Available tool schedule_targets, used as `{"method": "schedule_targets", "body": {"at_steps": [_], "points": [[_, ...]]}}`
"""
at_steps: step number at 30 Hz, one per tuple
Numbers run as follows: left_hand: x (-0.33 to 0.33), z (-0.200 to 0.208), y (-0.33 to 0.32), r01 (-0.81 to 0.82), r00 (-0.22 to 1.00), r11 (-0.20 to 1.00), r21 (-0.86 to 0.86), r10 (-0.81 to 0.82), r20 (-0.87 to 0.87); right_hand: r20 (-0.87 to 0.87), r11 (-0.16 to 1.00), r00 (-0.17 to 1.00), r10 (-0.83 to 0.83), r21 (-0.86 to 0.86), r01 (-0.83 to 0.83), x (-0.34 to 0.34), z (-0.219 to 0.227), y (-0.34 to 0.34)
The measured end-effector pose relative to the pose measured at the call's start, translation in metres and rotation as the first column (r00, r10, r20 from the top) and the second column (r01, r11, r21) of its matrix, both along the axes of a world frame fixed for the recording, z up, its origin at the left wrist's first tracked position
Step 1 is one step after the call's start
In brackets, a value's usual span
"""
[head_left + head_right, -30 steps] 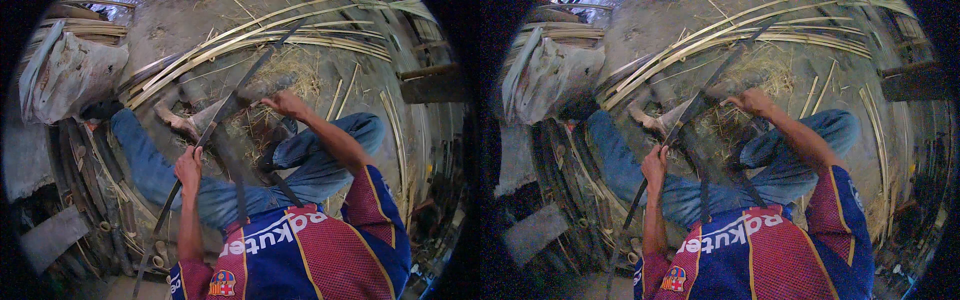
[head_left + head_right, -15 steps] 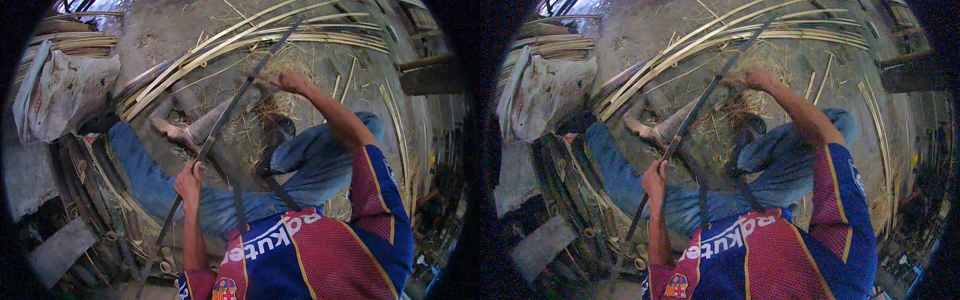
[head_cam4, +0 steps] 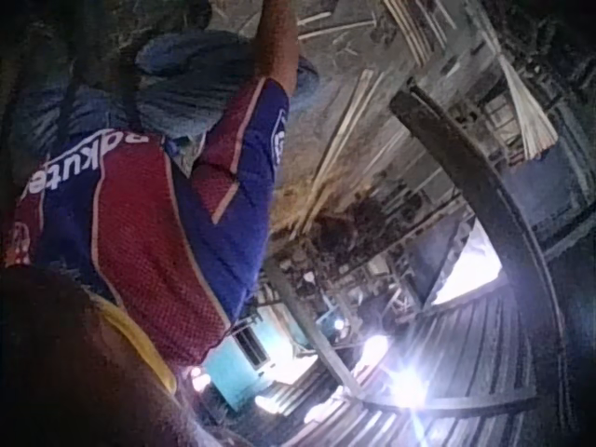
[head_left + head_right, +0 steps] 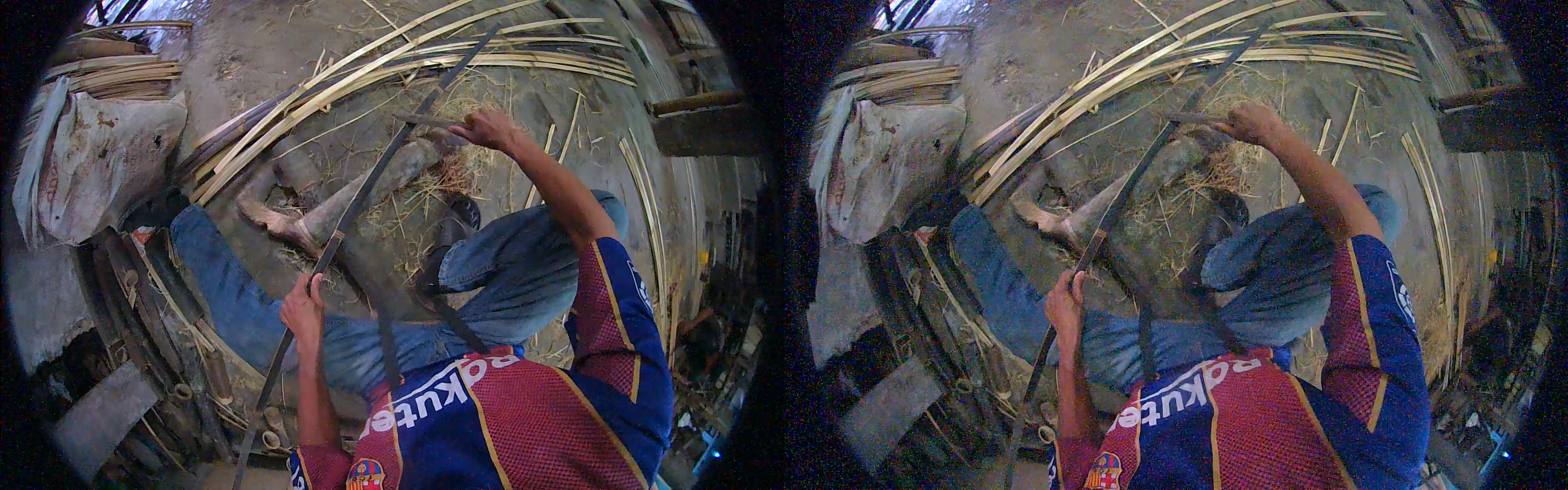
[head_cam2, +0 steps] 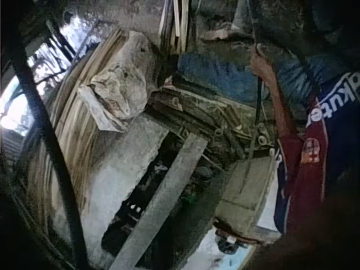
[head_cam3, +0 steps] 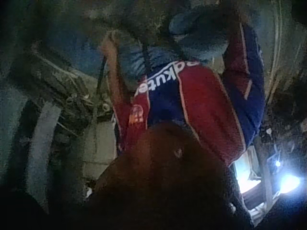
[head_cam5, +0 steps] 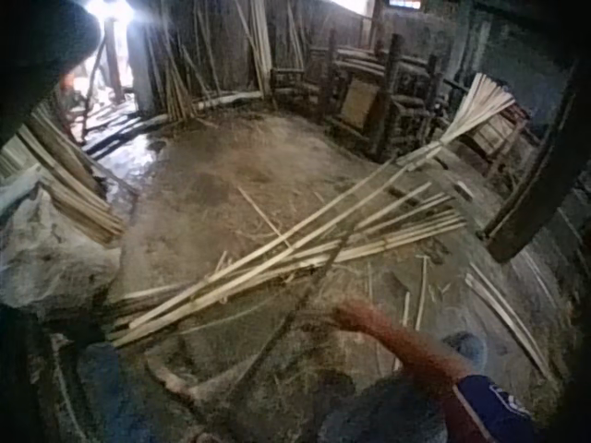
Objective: The person sits on the floor and uses a knife to split long bamboo strips into thinner pieces. They repeatedly hold the bamboo against a wooden block, draw the knife along the strip, and separate the resulting pieces.
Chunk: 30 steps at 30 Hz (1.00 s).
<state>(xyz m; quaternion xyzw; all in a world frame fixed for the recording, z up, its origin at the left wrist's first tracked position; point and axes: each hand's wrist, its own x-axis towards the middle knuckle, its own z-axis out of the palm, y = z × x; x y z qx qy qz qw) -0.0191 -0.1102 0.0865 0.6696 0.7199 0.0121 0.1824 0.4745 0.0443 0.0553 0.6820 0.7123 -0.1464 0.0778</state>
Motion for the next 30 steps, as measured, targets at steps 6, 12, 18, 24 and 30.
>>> {"method": "schedule_targets", "body": {"at_steps": [6, 12, 18, 24, 30], "points": [[0.0, 0.004, -0.002, 0.002, 0.996, 0.999, 0.038, -0.005, 0.093, -0.302, 0.71, 0.675, -0.673, -0.007, 0.704, 0.051, -0.025, 0.001], [0.011, -0.013, 0.015, 0.026, 0.993, 0.958, 0.285, -0.058, 0.102, -0.776, 0.684, 0.427, -0.464, -0.007, 0.729, -0.017, -0.053, -0.021], [0.01, -0.017, 0.022, 0.003, 0.992, 0.998, 0.057, -0.01, 0.125, -0.723, 0.77, 0.351, -0.595, -0.386, 0.509, -0.132, -0.048, -0.093], [0.008, -0.019, 0.015, -0.001, 0.998, 0.996, 0.084, -0.004, 0.064, -0.619, 0.881, 0.631, -0.467, -0.389, 0.27, -0.175, -0.017, -0.126], [0.009, -0.02, 0.016, -0.033, 0.996, 0.998, 0.062, 0.028, 0.082, -0.626, 0.875, 0.632, -0.457, -0.445, 0.191, -0.18, -0.022, -0.133]]}}
